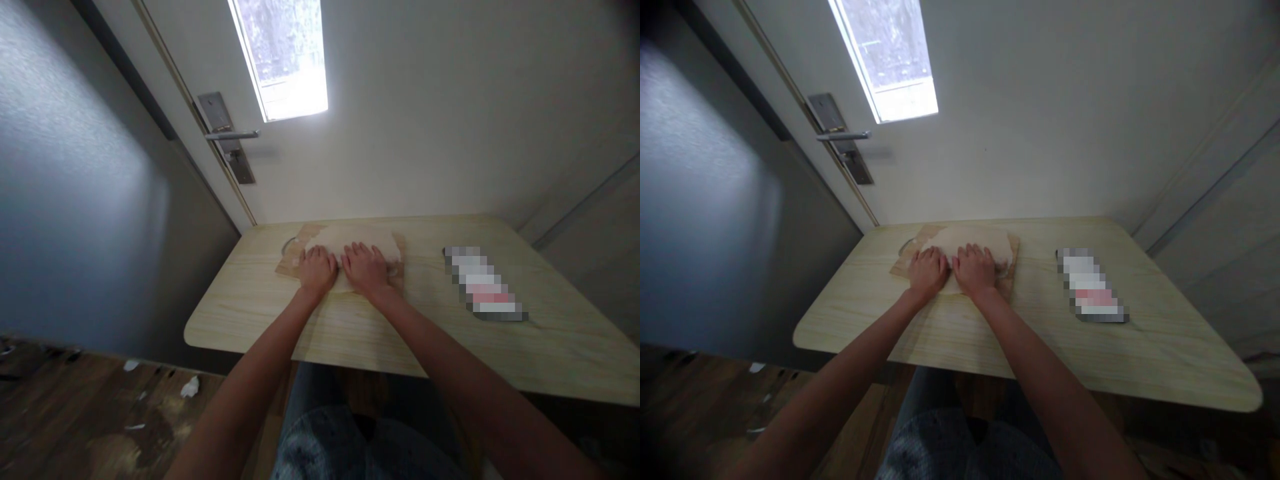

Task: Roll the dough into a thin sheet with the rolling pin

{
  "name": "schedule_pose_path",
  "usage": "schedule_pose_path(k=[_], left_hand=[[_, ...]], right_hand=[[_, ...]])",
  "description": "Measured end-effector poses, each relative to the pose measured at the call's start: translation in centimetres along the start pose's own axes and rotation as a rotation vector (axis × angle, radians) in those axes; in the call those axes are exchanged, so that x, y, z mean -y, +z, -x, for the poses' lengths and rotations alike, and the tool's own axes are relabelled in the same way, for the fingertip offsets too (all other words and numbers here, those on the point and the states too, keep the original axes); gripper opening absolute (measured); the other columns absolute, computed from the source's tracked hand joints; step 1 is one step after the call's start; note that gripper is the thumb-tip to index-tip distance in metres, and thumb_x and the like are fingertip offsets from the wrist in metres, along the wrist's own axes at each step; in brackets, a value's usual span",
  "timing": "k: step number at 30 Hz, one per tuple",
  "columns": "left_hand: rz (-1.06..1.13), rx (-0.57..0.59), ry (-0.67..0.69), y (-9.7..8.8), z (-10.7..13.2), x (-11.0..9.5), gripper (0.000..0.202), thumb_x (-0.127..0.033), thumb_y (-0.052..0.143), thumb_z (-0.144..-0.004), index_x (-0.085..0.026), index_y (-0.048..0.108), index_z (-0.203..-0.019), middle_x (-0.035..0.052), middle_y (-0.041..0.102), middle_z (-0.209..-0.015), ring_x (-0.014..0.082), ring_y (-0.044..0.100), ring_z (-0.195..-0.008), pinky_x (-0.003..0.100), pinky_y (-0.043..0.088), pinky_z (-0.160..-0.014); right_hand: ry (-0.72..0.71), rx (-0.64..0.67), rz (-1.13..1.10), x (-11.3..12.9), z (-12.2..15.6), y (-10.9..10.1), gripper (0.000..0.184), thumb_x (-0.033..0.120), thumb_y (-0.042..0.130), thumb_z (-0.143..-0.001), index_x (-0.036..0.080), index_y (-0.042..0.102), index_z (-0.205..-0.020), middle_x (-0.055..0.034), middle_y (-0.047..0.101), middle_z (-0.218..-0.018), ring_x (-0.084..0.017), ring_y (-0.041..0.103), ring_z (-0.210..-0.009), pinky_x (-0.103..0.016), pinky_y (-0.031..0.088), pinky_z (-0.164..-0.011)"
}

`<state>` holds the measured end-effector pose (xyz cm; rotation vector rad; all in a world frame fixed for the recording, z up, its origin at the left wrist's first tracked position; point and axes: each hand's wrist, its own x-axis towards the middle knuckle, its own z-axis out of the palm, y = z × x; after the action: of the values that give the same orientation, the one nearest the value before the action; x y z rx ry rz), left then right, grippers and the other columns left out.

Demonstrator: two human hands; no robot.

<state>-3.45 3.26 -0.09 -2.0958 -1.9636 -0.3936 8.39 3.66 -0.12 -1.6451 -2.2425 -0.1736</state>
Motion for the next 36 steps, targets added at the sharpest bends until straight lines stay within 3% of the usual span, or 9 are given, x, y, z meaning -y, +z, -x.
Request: schedule_pose_path(k=[5, 13, 22, 29, 36], left_hand=[[0.018, 0.000, -0.008, 0.5, -1.0, -0.1, 0.039, -0.027, 0.023, -0.088, -0.012, 0.054, -0.106, 0.0112, 0.057, -0.110, 0.0210, 0.049, -0.105, 0.038, 0.024, -0.097], [0.026, 0.032, -0.049, 1.0, -3.4, -0.3, 0.038, -0.026, 0.021, -0.088, -0.016, 0.055, -0.102, 0.0104, 0.057, -0.110, 0.0218, 0.046, -0.108, 0.041, 0.026, -0.094], [0.089, 0.151, -0.145, 2.1, -7.7, -0.1, 0.038, -0.029, 0.024, -0.084, -0.017, 0.058, -0.096, 0.0101, 0.061, -0.103, 0.0227, 0.054, -0.095, 0.035, 0.041, -0.078], [0.137, 0.195, -0.195, 3.3, -10.9, 0.3, 0.043, -0.036, 0.024, -0.084, -0.016, 0.060, -0.096, 0.0122, 0.061, -0.100, 0.0237, 0.056, -0.092, 0.034, 0.042, -0.076], [0.156, 0.165, -0.175, 4.5, -13.8, 0.3, 0.041, -0.030, 0.024, -0.084, -0.014, 0.057, -0.101, 0.0133, 0.058, -0.103, 0.0217, 0.054, -0.094, 0.032, 0.041, -0.079]], right_hand=[[0.026, -0.013, -0.007, -0.2, -0.9, 0.6, 0.042, 0.031, 0.023, -0.088, 0.016, 0.053, -0.113, -0.0101, 0.054, -0.118, -0.022, 0.041, -0.111, -0.040, 0.021, -0.093], [0.105, 0.049, 0.012, -0.7, -3.6, 0.5, 0.043, 0.029, 0.020, -0.087, 0.015, 0.058, -0.102, -0.0112, 0.058, -0.107, -0.022, 0.048, -0.098, -0.035, 0.031, -0.080], [0.195, 0.207, 0.005, -1.9, -7.9, 0.8, 0.037, 0.027, 0.028, -0.083, 0.013, 0.058, -0.100, -0.0141, 0.059, -0.105, -0.024, 0.052, -0.096, -0.038, 0.034, -0.081], [0.231, 0.236, -0.043, -2.9, -10.8, 1.8, 0.038, 0.027, 0.032, -0.081, 0.011, 0.061, -0.099, -0.0156, 0.062, -0.098, -0.023, 0.057, -0.090, -0.031, 0.041, -0.072], [0.188, 0.218, -0.023, -4.2, -13.3, 3.1, 0.035, 0.024, 0.037, -0.079, 0.011, 0.060, -0.102, -0.0148, 0.061, -0.100, -0.025, 0.056, -0.090, -0.034, 0.043, -0.072]])
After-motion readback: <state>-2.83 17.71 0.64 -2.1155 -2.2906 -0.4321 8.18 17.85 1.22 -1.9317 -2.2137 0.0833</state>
